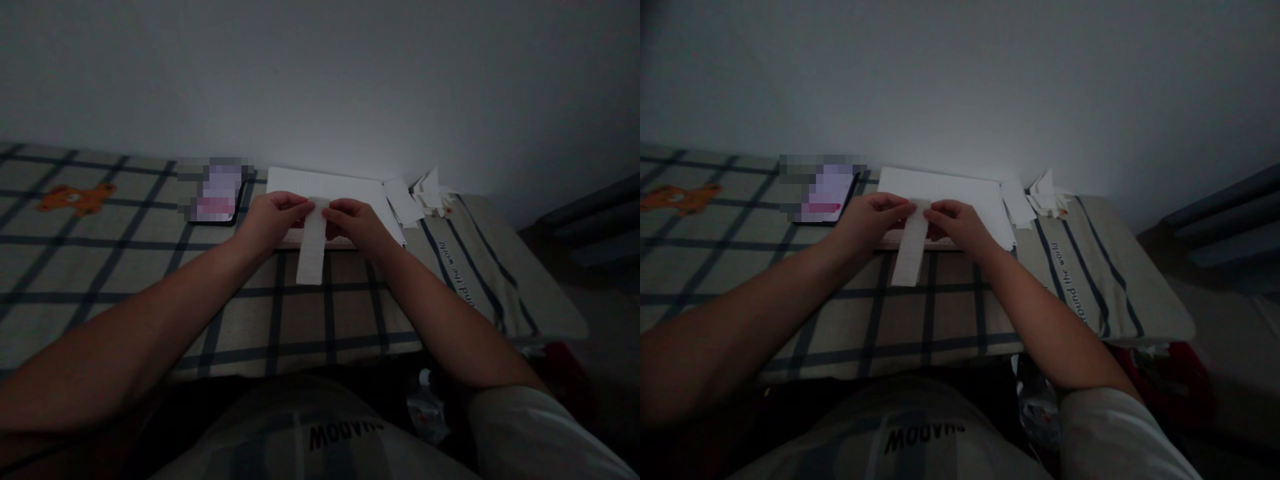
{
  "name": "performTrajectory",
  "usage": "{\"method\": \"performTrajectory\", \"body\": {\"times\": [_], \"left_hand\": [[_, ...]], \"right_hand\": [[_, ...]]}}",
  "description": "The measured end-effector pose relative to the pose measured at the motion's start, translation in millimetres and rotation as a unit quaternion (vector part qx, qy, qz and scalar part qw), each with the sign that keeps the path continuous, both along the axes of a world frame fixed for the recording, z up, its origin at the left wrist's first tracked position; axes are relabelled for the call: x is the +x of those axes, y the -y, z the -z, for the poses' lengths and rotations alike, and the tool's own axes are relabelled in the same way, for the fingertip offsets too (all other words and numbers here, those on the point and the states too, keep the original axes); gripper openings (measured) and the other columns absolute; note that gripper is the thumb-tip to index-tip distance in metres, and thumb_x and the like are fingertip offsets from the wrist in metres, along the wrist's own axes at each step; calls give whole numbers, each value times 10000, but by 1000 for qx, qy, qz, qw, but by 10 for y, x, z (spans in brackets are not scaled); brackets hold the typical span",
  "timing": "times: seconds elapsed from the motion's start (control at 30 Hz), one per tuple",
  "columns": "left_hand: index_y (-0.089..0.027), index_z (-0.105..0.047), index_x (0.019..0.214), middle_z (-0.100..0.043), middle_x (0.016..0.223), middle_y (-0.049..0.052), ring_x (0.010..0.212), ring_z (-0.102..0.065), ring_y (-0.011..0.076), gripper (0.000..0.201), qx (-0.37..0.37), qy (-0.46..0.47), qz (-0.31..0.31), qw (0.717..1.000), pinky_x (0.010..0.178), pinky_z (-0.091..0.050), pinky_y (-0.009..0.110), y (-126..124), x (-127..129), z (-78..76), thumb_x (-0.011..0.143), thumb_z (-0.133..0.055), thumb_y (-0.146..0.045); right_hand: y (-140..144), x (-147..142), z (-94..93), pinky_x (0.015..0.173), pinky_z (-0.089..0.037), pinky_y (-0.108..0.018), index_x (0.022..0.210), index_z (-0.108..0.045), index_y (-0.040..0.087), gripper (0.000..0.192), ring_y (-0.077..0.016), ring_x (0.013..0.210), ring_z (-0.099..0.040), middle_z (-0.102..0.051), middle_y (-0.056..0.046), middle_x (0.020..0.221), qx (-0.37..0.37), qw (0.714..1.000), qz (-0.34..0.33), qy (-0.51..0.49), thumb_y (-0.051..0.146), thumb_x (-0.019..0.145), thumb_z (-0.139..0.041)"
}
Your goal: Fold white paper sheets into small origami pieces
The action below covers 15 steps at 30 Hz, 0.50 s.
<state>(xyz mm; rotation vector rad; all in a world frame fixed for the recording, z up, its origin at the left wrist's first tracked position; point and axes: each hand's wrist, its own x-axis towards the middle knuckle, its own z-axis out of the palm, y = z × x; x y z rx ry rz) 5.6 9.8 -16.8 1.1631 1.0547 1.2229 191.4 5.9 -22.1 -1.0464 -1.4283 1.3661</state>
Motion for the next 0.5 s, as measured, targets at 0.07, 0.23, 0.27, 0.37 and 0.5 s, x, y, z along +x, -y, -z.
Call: {"method": "performTrajectory", "body": {"times": [0.07,0.23,0.27,0.37,0.5], "left_hand": [[-161,-718,747,-705,718,11,667,-649,132,207,15,-4,-2,1000,720,-568,304,20,8,-9,674,-870,-281],[-154,-721,773,-719,764,22,714,-676,148,200,12,-5,2,1000,765,-592,330,36,19,-14,681,-864,-260],[-154,-722,786,-723,774,25,725,-681,152,202,10,-7,3,1000,769,-594,333,32,17,-12,681,-862,-256],[-154,-724,804,-730,781,31,729,-689,159,223,17,-7,11,1000,763,-597,336,18,6,-8,677,-870,-266],[-154,-730,813,-740,786,31,733,-696,158,221,20,-11,18,1000,780,-599,338,31,3,-23,683,-869,-265]], "right_hand": [[-3,5,3,670,-585,-309,874,-673,186,279,-123,636,-649,-687,8,718,12,1000,10,0,428,778,-775],[-17,34,23,659,-574,-307,807,-652,193,258,-120,632,-644,-664,18,695,51,999,12,0,420,792,-774],[-20,37,28,659,-574,-307,806,-651,194,256,-120,633,-644,-665,18,697,52,999,11,-1,417,792,-775],[-22,34,30,671,-580,-316,826,-654,194,263,-124,645,-648,-672,12,718,32,999,12,-2,424,788,-776],[-6,16,8,676,-584,-321,866,-655,197,301,-127,652,-648,-676,8,728,31,999,25,-1,472,798,-756]]}}
